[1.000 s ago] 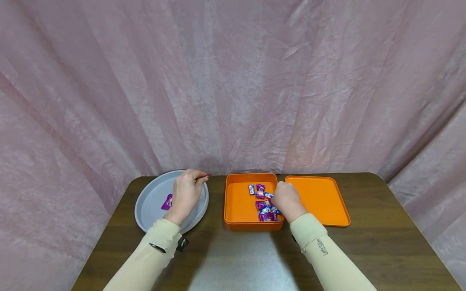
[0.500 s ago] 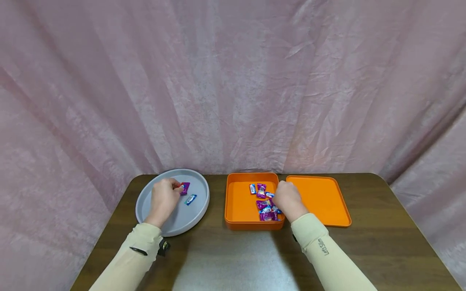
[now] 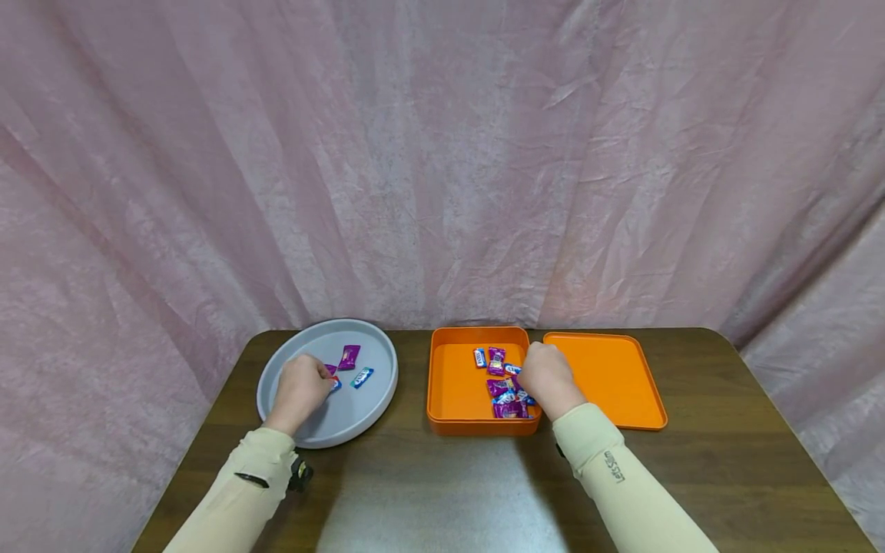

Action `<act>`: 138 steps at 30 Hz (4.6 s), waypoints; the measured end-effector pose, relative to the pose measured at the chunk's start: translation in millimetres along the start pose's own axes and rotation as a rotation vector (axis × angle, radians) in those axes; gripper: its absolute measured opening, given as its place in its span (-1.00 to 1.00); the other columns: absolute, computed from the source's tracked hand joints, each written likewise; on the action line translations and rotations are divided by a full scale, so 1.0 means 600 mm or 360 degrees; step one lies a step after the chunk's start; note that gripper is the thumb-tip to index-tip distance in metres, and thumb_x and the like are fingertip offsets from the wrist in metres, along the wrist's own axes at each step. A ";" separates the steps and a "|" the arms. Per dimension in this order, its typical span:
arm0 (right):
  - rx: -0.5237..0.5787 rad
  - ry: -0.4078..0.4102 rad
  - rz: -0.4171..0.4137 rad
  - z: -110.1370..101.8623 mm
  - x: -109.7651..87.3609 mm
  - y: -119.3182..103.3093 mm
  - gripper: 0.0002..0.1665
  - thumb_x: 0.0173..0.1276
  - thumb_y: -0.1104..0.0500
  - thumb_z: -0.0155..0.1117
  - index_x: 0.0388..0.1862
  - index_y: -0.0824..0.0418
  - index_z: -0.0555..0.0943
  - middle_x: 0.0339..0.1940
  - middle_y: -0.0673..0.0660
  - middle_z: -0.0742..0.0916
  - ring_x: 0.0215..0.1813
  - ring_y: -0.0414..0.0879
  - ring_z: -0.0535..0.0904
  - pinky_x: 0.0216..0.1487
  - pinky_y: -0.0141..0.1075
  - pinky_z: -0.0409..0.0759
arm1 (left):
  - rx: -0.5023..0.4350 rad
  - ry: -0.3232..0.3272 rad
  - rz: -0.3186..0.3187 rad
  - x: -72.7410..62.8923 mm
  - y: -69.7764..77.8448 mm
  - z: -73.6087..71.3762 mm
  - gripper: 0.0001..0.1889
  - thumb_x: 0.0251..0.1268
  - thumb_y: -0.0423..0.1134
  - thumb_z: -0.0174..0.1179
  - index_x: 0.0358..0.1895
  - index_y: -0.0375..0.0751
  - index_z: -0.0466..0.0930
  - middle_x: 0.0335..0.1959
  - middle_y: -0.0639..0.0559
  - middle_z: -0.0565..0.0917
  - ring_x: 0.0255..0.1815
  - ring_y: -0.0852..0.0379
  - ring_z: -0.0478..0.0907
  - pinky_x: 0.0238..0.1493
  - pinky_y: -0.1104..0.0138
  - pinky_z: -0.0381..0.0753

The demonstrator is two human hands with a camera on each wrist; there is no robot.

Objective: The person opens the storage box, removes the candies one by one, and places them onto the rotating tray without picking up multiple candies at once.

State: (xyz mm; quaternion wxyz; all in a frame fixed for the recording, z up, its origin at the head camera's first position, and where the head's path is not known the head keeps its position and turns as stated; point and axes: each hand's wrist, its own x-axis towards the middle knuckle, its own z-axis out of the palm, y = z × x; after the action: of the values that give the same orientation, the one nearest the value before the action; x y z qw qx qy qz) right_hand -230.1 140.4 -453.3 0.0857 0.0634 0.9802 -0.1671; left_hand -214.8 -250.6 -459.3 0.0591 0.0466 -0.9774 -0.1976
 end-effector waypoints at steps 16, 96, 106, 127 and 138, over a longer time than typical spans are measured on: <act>-0.0004 0.0002 0.0006 0.001 0.000 -0.002 -0.46 0.01 0.12 0.46 -0.07 0.40 0.57 -0.33 0.24 0.68 -0.40 0.02 0.56 -0.23 -0.09 0.66 | 0.0193 -0.0205 -0.0107 -0.002 0.005 0.003 -0.68 -0.15 -0.37 0.21 -0.86 -0.06 0.32 -0.84 0.11 0.31 -0.69 0.10 0.28 -0.71 0.30 0.22; -0.0072 0.0084 -0.0055 0.003 -0.004 0.002 -0.66 0.05 0.16 0.37 -0.28 0.39 0.59 -0.44 0.24 0.68 -0.47 0.04 0.58 -0.39 -0.11 0.64 | 0.0001 -0.0637 0.0959 -0.047 0.339 0.210 -0.65 0.22 -0.04 0.21 0.09 0.18 0.59 0.07 0.23 0.62 0.10 0.15 0.53 0.21 0.21 0.45; -0.0070 0.0082 -0.0053 0.005 -0.003 0.003 -0.64 0.04 0.18 0.36 -0.25 0.40 0.57 -0.41 0.25 0.68 -0.45 0.06 0.57 -0.36 -0.09 0.65 | -0.0167 -0.0647 0.0759 -0.051 0.337 0.205 -0.66 0.10 -0.03 0.31 -0.01 0.07 0.65 -0.05 0.15 0.67 -0.03 0.14 0.55 0.15 0.20 0.49; -0.0082 0.0029 -0.0009 0.004 -0.001 0.001 -0.57 0.06 0.14 0.40 -0.17 0.39 0.55 -0.37 0.24 0.68 -0.44 0.03 0.55 -0.29 -0.11 0.66 | -0.0246 -0.0535 0.0566 -0.048 0.329 0.211 -0.73 0.08 -0.12 0.35 -0.13 -0.06 0.71 -0.18 0.09 0.72 -0.22 0.17 0.56 -0.07 0.29 0.59; -0.0040 0.0033 -0.0012 0.004 0.002 0.003 -0.59 0.04 0.15 0.41 -0.19 0.39 0.57 -0.37 0.24 0.68 -0.44 0.01 0.55 -0.33 -0.12 0.65 | -0.0109 -0.0356 0.0569 -0.053 0.331 0.202 -0.79 0.13 -0.07 0.30 -0.16 0.04 0.71 -0.29 0.15 0.72 -0.42 0.20 0.55 -0.39 0.34 0.56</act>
State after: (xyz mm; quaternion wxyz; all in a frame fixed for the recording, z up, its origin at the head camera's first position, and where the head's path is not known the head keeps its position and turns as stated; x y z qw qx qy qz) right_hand -230.4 141.6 -456.1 0.0756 0.0605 0.9832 -0.1544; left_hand -213.1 -18.7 -495.3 -0.0139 -0.1518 -0.9633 -0.2209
